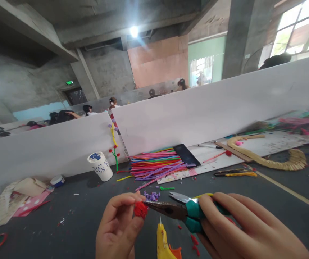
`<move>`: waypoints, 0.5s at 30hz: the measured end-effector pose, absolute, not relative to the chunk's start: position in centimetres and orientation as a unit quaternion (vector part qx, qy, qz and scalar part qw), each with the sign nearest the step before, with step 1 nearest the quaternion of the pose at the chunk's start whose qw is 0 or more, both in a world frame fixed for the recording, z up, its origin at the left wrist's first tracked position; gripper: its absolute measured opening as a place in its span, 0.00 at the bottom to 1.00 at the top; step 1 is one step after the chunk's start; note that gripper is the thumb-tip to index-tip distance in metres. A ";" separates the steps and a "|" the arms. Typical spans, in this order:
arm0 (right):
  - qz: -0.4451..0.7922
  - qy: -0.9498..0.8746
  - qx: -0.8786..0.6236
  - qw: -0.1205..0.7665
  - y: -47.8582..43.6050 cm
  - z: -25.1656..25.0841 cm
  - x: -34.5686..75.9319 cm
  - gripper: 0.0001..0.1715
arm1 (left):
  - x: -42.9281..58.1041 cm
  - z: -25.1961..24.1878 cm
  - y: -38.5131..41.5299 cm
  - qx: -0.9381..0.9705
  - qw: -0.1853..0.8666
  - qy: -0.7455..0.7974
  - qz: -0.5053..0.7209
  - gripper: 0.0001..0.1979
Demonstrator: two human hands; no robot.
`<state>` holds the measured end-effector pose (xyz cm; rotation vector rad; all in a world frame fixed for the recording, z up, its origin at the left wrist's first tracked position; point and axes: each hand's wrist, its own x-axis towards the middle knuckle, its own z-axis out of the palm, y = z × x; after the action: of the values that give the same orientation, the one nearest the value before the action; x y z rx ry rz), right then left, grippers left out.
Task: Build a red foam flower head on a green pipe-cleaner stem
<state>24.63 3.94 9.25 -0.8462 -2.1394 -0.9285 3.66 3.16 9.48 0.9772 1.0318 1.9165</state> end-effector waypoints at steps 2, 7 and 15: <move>-0.359 -0.816 -0.319 0.322 4.2 9.3 24.6 0.14 | 4.0 9.6 3.0 0.346 0.383 0.427 0.743 0.16; -0.367 -0.823 -0.295 0.319 4.7 9.9 24.6 0.14 | 3.8 9.7 3.0 0.334 0.406 0.469 0.710 0.19; -0.243 -0.819 -0.302 0.423 5.2 11.2 24.7 0.17 | 3.3 10.1 3.2 0.423 0.367 0.418 0.716 0.11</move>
<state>24.71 5.22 11.17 -0.7567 -2.0500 -0.6076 3.27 3.22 10.12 1.0862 1.0746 1.8386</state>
